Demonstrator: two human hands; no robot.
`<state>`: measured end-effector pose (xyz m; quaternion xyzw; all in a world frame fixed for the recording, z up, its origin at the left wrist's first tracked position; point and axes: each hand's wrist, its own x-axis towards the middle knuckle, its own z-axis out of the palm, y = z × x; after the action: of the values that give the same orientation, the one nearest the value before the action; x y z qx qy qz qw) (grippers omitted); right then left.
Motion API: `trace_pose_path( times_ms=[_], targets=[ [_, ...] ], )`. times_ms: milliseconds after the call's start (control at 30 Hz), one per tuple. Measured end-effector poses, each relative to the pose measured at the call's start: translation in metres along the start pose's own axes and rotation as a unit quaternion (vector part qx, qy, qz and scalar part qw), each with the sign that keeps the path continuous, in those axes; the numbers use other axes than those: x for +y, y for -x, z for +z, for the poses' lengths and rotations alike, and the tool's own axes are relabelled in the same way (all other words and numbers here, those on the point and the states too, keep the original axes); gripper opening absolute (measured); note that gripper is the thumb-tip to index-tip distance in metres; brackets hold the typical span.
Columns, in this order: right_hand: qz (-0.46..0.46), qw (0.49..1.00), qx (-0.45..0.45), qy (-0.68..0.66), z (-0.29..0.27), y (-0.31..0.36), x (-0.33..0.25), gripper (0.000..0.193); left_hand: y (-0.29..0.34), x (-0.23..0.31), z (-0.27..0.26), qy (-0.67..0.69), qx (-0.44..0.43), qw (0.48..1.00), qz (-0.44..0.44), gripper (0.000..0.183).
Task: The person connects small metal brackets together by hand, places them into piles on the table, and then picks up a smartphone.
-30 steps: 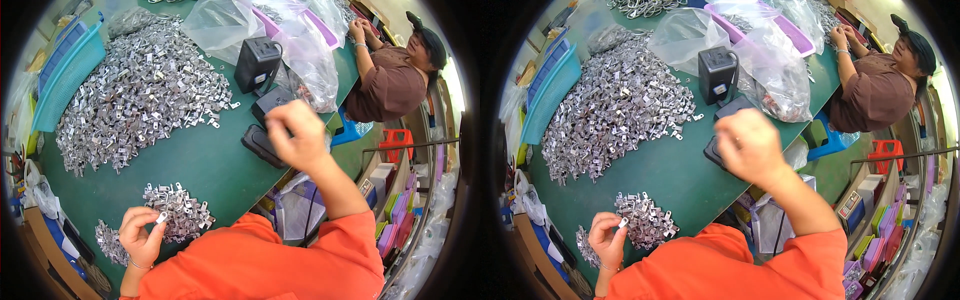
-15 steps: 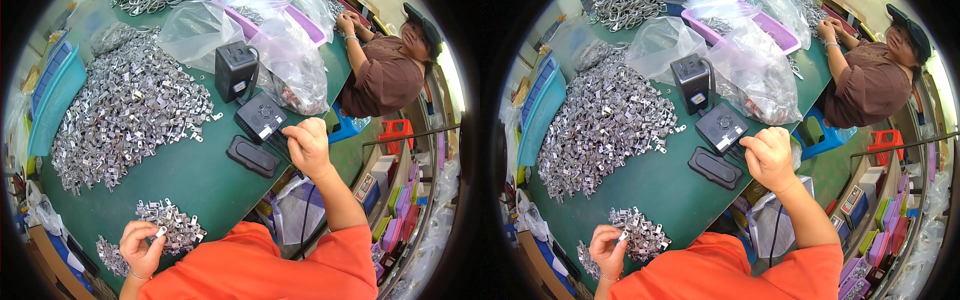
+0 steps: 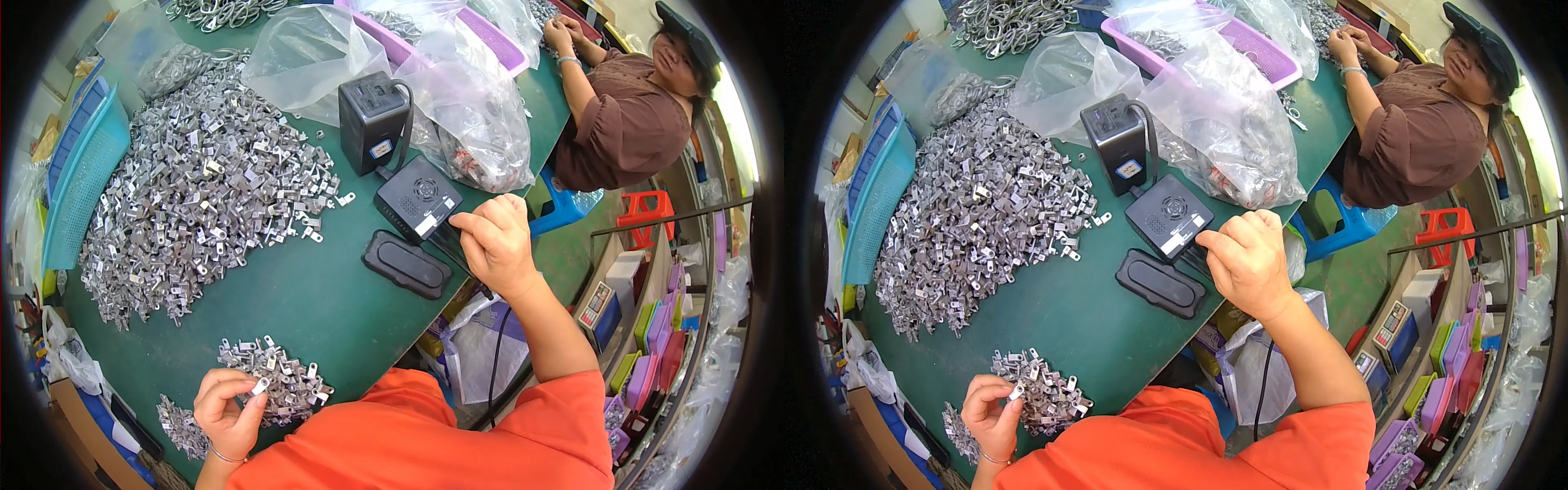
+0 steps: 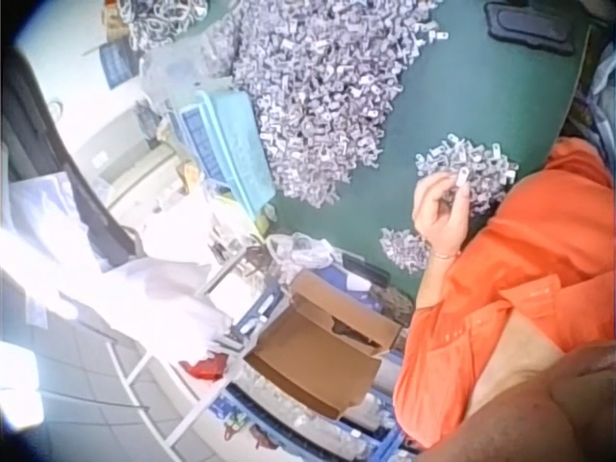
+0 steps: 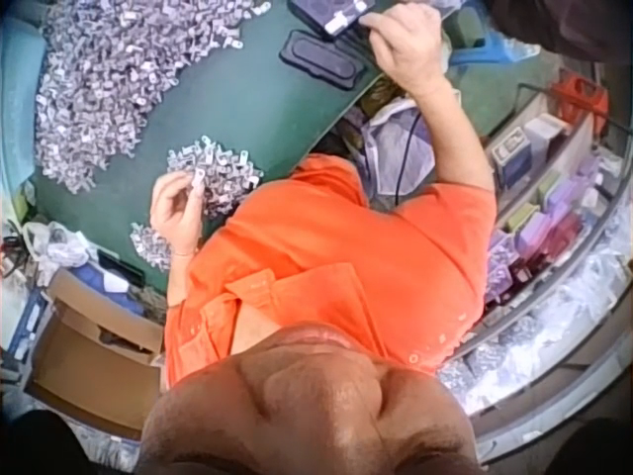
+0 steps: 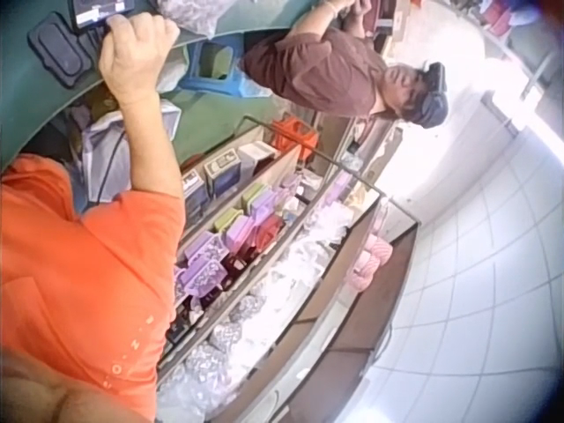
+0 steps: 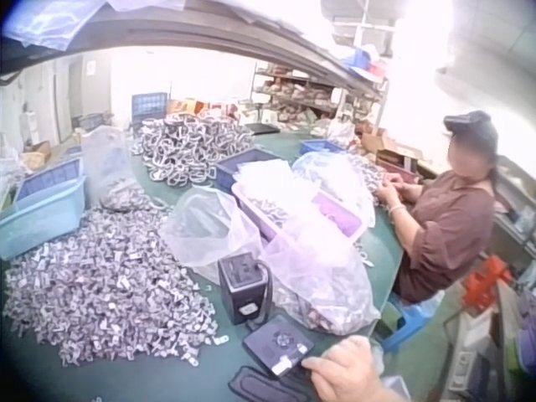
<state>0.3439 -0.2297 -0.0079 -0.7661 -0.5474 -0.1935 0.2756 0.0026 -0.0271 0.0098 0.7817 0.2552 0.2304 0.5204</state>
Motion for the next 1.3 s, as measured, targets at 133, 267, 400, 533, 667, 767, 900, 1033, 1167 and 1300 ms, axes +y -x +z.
trace_pose_path(
  times_ms=[133,267,400,533,667,767,900,1033,1167,1300],
  targets=[
    [0.000,1.000,-0.003,-0.009,0.001,-0.002,0.001,0.020,0.000,0.002,0.001,-0.008,0.000,1.000,0.002,0.020],
    [-0.006,1.000,-0.006,-0.002,-0.002,-0.003,0.001,0.019,-0.001,-0.002,0.001,-0.004,-0.006,1.000,0.008,0.020],
    [-0.009,1.000,-0.022,0.000,-0.005,-0.005,-0.010,0.016,0.000,-0.002,0.002,-0.008,0.010,1.000,0.009,0.020],
    [-0.068,0.967,-0.071,-0.235,-0.004,-0.008,-0.078,0.014,0.001,-0.002,0.001,0.003,0.008,1.000,-0.003,0.020],
    [-0.024,0.909,-0.097,-0.405,0.020,0.006,-0.124,0.019,-0.001,0.001,0.000,0.002,-0.035,0.999,-0.007,0.016],
    [0.013,0.888,-0.075,-0.454,0.037,-0.002,-0.151,0.019,0.001,-0.002,0.002,0.001,-0.026,1.000,-0.006,0.018],
    [0.025,0.880,-0.055,-0.472,0.059,-0.022,-0.184,0.015,0.007,-0.006,0.004,0.065,0.006,0.998,-0.020,0.020],
    [-0.001,0.851,-0.032,-0.525,0.082,-0.034,-0.209,0.013,0.011,-0.012,0.000,0.096,0.084,0.991,-0.027,0.020],
    [0.025,0.836,-0.028,-0.547,0.099,-0.034,-0.220,0.013,0.008,-0.015,-0.003,0.089,0.119,0.989,-0.015,0.018],
    [0.012,0.842,-0.029,-0.539,0.105,-0.025,-0.216,0.013,0.011,-0.016,-0.004,0.087,0.110,0.990,-0.023,0.015]
  ],
)
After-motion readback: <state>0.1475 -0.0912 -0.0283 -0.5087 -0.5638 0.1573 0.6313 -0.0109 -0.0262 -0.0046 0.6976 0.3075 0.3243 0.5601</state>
